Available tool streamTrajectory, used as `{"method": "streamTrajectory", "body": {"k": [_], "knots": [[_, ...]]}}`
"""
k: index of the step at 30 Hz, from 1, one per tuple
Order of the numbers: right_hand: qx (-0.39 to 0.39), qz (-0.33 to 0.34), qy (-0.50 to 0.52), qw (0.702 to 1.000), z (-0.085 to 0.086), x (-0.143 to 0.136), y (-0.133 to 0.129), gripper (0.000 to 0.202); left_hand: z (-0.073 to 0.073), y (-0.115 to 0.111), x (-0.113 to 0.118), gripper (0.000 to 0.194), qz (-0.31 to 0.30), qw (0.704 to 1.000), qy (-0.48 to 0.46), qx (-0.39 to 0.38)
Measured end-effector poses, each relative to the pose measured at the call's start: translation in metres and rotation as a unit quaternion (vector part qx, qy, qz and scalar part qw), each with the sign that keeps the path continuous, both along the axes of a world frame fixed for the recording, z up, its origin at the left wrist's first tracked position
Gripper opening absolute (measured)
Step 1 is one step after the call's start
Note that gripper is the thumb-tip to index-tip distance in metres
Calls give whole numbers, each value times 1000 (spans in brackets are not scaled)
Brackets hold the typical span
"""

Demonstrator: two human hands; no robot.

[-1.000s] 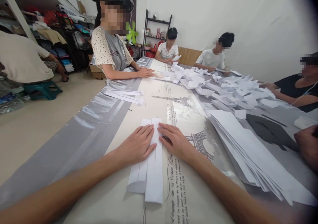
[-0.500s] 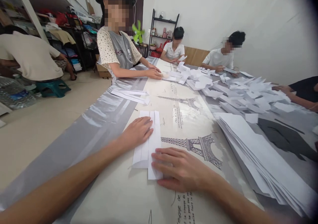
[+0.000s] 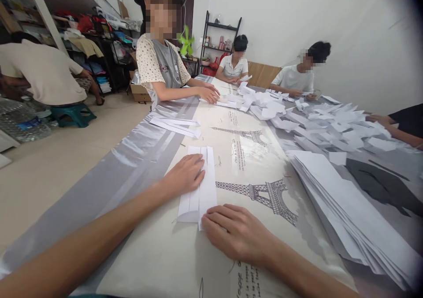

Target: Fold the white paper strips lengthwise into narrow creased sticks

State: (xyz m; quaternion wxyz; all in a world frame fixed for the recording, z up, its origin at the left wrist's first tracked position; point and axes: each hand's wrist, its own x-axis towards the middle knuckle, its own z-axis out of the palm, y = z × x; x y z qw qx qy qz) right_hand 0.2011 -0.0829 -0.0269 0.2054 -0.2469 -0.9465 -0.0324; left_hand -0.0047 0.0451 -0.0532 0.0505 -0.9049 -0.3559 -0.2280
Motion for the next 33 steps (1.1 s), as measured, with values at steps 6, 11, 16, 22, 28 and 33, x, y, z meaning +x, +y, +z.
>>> {"method": "streamTrajectory", "body": {"k": [6,11,16,22,28,33], "knots": [[-109,-7,-10,994,5,2,1,31,8,-3,1,28,-4,1000,19,-23],[-192,-47,124,972,7,3,6,22,17,-5,2,25,-10,998,36,-47],[-307,-81,132,939,7,-3,6,19,18,-5,3,23,-6,997,43,-61],[-311,-83,138,937,5,-9,7,14,13,-3,3,24,-7,997,37,-60],[-378,-121,133,908,12,-8,11,18,13,-3,2,23,-9,998,27,-64],[-404,-161,147,888,11,-12,16,5,16,-4,3,19,-10,997,19,-69]]}}
